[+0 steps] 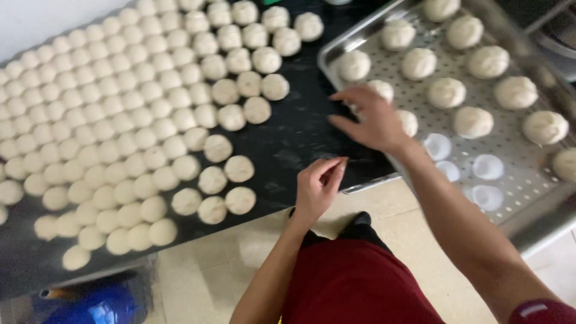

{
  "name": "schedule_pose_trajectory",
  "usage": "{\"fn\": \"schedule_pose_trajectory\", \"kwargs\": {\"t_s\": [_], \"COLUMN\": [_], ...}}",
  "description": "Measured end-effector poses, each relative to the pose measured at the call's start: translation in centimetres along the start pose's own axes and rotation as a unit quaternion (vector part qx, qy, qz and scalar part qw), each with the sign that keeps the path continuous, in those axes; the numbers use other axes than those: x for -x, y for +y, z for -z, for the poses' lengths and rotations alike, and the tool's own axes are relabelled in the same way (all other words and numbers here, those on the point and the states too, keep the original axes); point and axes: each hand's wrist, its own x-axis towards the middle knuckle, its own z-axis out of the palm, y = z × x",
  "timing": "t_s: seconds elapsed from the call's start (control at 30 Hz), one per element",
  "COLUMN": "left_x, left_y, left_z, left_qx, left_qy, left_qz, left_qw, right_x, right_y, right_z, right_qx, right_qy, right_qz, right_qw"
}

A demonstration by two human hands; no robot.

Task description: Placing dough buns into paper liners on a metal baking tray.

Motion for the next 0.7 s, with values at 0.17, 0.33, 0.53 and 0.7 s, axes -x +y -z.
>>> {"fn": "schedule_pose_trajectory", "kwargs": {"t_s": [0.17,0.33,0.53,0.7], "left_x": [3.4,5.7,6.0,4.4], "left_y": [-2.1,-3.9,-4.5,-4.8], "left_z": [6.7,11.0,12.6,11.0], "left_qx": [0.015,0.027,0.054,0.004], "left_qy": [0.089,0.102,0.098,0.050], "left_qz": [0.055,0.124,0.147,0.041], "left_qw": [0.994,0.987,0.983,0.998], "right_x": [-6.8,-10.1,-8.6,-5.8], "right_y": [-2.6,-3.2,-4.4,-2.7], "right_z": [-14.4,-20.2,-20.8,-19.9], "right_qx": [0.037,0.154,0.168,0.119], "right_qy": [-0.070,-0.110,-0.108,0.042], "right_qz": [0.080,0.083,0.030,0.070], "right_qw": [0.994,0.978,0.979,0.990]}}
